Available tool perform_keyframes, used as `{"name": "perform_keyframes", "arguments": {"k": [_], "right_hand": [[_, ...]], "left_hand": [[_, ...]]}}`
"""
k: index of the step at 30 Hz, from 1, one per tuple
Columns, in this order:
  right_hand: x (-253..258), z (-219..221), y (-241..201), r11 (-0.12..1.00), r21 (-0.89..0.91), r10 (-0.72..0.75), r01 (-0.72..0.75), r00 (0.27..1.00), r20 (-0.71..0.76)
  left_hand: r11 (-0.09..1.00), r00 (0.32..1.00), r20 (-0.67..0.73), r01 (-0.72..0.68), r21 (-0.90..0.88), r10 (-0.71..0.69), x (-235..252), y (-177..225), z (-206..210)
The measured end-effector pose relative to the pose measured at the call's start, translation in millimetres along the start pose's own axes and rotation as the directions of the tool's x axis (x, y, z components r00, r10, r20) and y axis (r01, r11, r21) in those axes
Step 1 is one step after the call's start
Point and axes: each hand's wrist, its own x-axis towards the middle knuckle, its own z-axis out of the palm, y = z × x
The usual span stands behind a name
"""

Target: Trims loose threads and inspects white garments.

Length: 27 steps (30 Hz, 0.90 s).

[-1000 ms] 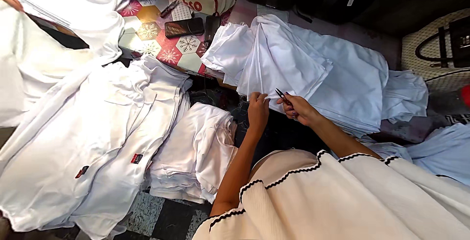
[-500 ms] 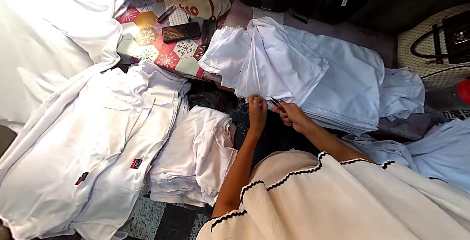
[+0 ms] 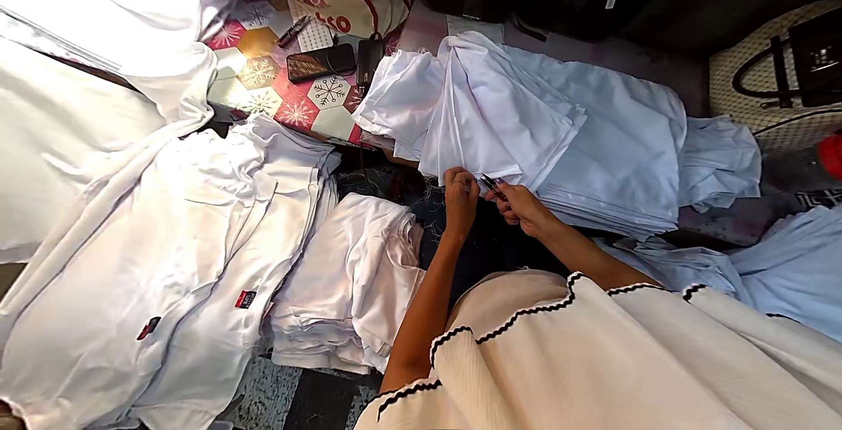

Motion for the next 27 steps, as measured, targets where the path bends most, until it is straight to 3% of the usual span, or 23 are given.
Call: {"name": "perform_keyframes", "arguments": {"k": [6,9,13,19,27], "right_hand": [[-10,2,0,0.981,-0.116,-0.164,0.155,0.983,-0.079],[-10,0,1,0.990,-0.072,-0.127,0.122,0.990,-0.064],[-9,-4,2,0.999,-0.022,-0.050,0.050,0.999,-0.022],[-3,1,3,1.000,0.001,-0.010,0.010,0.999,0.034],[8,6,5,0.999,0.032,-0.018,0.016,0.998,0.065]], "left_hand": [[0.981,0.987,0.035,-0.159,0.111,0.156,2,-6,4],[0.975,0.978,-0.023,-0.206,0.084,0.209,4,-11,9],[0.993,0.998,-0.020,-0.057,-0.104,0.055,2,-8,-1],[0.960,0.983,0.035,0.184,-0.212,-0.180,-4,1,-9],[0.938,0.966,0.058,0.257,-0.231,-0.251,-11,2,-17]]}}
